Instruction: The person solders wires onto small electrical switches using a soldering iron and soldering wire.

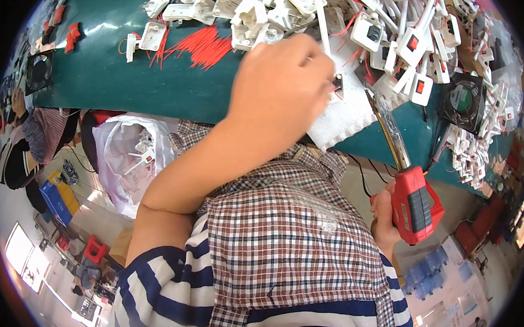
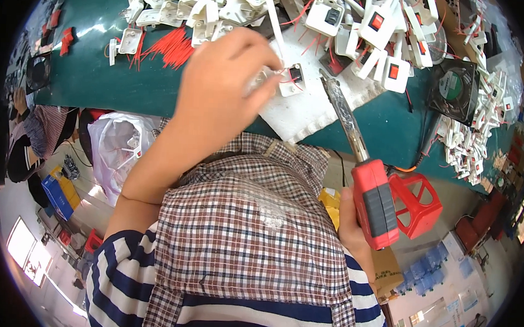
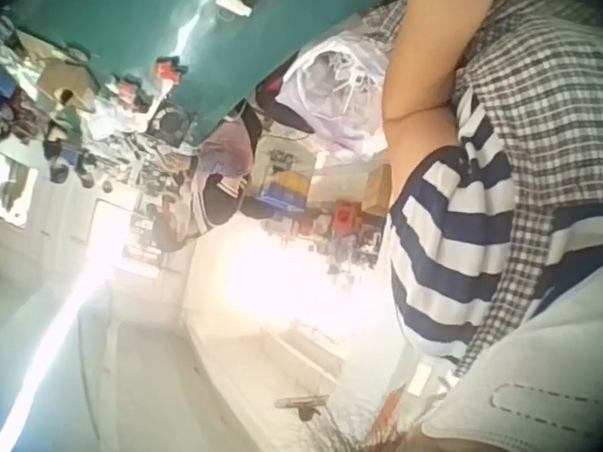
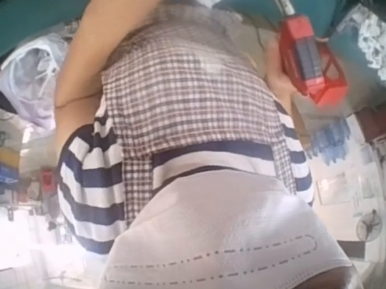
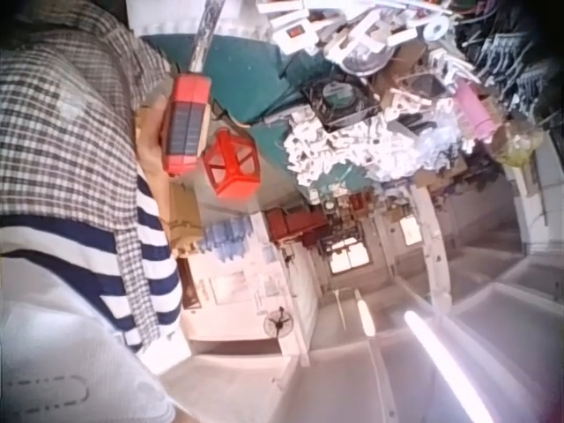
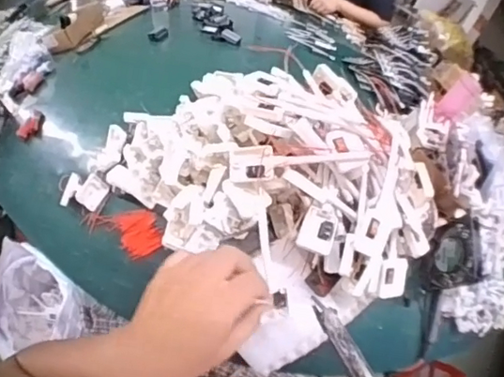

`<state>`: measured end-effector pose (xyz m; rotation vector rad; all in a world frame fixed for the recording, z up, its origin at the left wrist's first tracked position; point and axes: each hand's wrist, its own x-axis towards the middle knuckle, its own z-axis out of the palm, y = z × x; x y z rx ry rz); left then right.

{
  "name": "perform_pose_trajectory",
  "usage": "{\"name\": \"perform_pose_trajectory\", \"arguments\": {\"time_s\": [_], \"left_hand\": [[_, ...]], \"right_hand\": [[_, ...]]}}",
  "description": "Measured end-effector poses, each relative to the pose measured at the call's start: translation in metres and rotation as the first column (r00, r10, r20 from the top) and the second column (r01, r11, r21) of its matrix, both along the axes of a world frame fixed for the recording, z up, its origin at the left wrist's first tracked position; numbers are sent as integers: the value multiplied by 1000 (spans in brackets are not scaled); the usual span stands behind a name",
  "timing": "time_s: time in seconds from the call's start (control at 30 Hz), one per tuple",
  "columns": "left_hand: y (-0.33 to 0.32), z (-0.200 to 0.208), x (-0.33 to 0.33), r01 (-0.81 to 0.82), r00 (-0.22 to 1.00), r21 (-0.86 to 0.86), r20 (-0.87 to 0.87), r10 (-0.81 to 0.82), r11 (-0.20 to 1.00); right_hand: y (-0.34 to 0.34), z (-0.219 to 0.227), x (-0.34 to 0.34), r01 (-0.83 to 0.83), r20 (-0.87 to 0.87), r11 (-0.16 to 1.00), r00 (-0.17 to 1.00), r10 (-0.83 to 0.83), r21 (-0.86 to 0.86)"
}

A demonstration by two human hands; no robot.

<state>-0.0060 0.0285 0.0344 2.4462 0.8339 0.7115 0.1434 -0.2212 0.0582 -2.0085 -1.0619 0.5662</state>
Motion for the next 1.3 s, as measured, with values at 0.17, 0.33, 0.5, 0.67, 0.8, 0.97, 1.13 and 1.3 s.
{"name": "perform_pose_trajectory", "arguments": {"time_s": [0.17, 0.33, 0.5, 0.67, 0.8, 0.97, 1.13, 1.3], "left_hand": [[27, -1, -59, -342, 927, -195, -229, 296, 919], [43, -46, -85, -443, 869, -127, -302, 391, 887], [38, -41, -85, -427, 876, -129, -303, 375, 895], [35, -30, -83, -460, 859, -102, -305, 412, 882], [34, -42, -80, -461, 856, -32, -280, 434, 887], [35, -44, -75, -458, 861, -144, -317, 398, 877], [29, -30, -76, -475, 850, -75, -297, 435, 877], [19, -11, -68, -550, 835, -204, -149, 530, 810]], "right_hand": [[-2, -3, -5, 102, -87, 995, 991, -101, 8], [-1, -2, -1, -16, -60, 1000, 998, 14, -24], [0, 1, -4, 5, -132, 999, 991, -10, -35], [1, 1, -8, 99, -176, 995, 979, -103, -32], [0, -2, -12, 154, -202, 987, 967, -158, -35], [-11, -7, -1, 82, -101, 995, 991, -87, -53], [-12, -9, 3, -5, -94, 1000, 996, 4, -14], [-14, -11, 3, 26, -105, 998, 994, -32, -59]]}}
